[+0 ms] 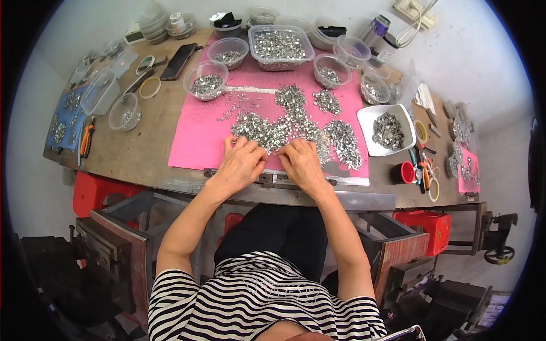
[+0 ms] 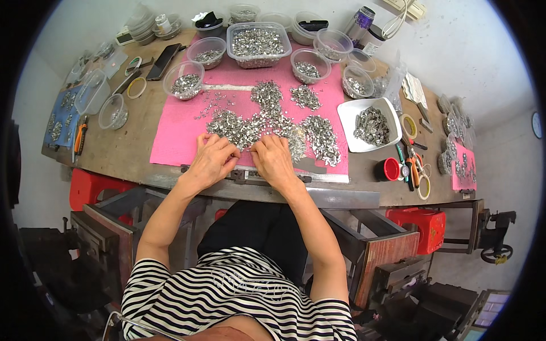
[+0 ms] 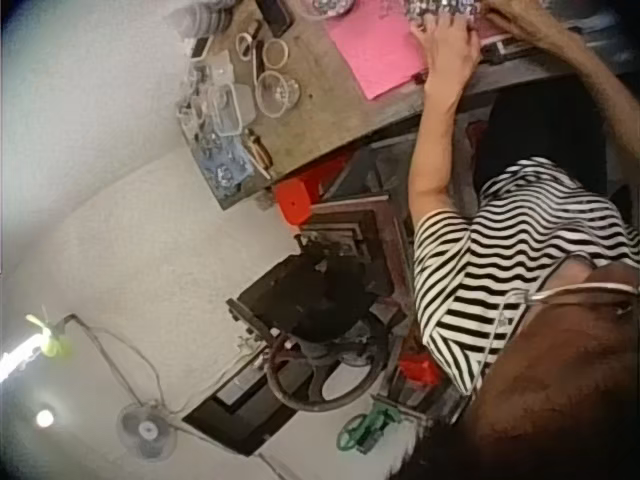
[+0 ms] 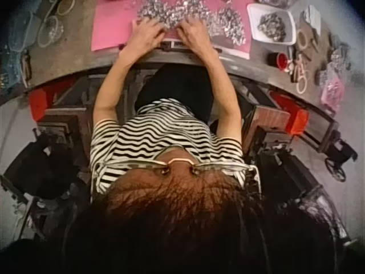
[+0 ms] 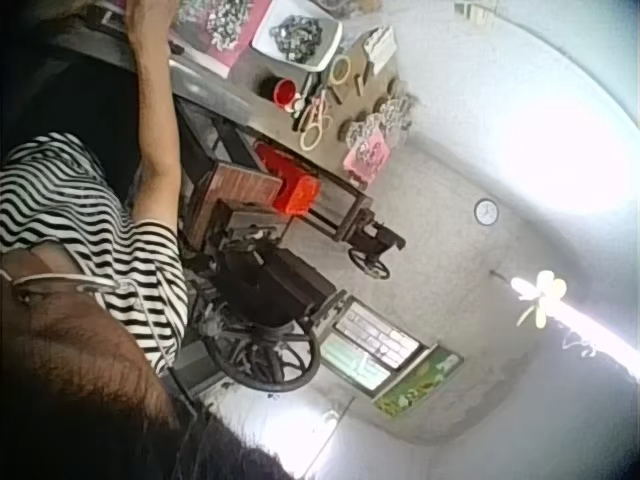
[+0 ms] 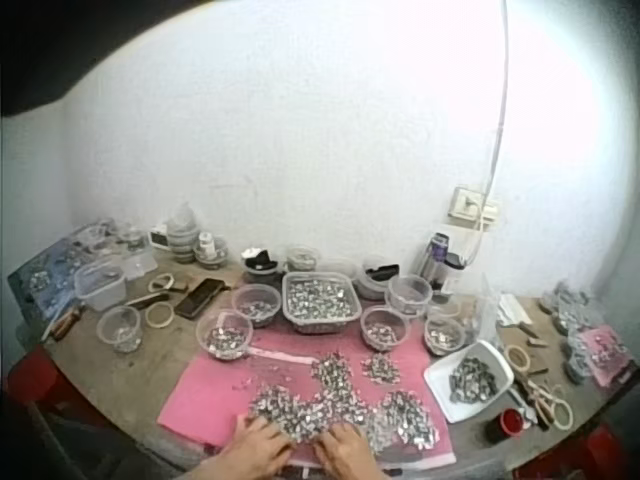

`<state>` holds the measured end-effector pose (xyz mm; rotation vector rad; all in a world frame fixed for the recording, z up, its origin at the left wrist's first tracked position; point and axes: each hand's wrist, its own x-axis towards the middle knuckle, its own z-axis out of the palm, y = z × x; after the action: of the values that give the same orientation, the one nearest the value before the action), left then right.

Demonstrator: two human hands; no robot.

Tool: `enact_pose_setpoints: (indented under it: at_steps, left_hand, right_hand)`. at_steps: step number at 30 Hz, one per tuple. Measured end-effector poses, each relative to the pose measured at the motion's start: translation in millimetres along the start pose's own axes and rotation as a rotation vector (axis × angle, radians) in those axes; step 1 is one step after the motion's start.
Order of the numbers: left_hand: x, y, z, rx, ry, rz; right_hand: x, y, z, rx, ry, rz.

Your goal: The person aligns small metal pieces into a metal strip holder by hand, inserts the holder into a press machine, and rotates the handwheel to press the pieces before continuing to load more pieces.

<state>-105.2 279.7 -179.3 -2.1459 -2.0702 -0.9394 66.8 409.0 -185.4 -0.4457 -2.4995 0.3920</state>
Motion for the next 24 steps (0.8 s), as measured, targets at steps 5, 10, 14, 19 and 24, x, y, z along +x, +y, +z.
enact_pose_setpoints:
  at_steps: [5, 10, 14, 19, 24]
  left_hand:
    - [1, 0, -5, 0.004, -0.021, -0.007]
    - [1, 1, 1, -0.076, -0.016, -0.011]
    - [6, 7, 7, -0.175, -0.039, -0.036]
    - [6, 5, 6, -0.144, -0.058, -0.026]
    - [5, 3, 2, -0.074, -0.043, 0.01]
  right_hand:
    - [-6, 1, -20, 0.086, 0.027, 0.075]
    - [-44, 0, -51, 0.325, -0.045, 0.327]
    - [-61, -4, -49, 0.297, 0.01, 0.211]
    - [-64, -8, -47, 0.19, 0.037, 0.132]
    - [-67, -9, -46, 0.161, 0.122, 0.098]
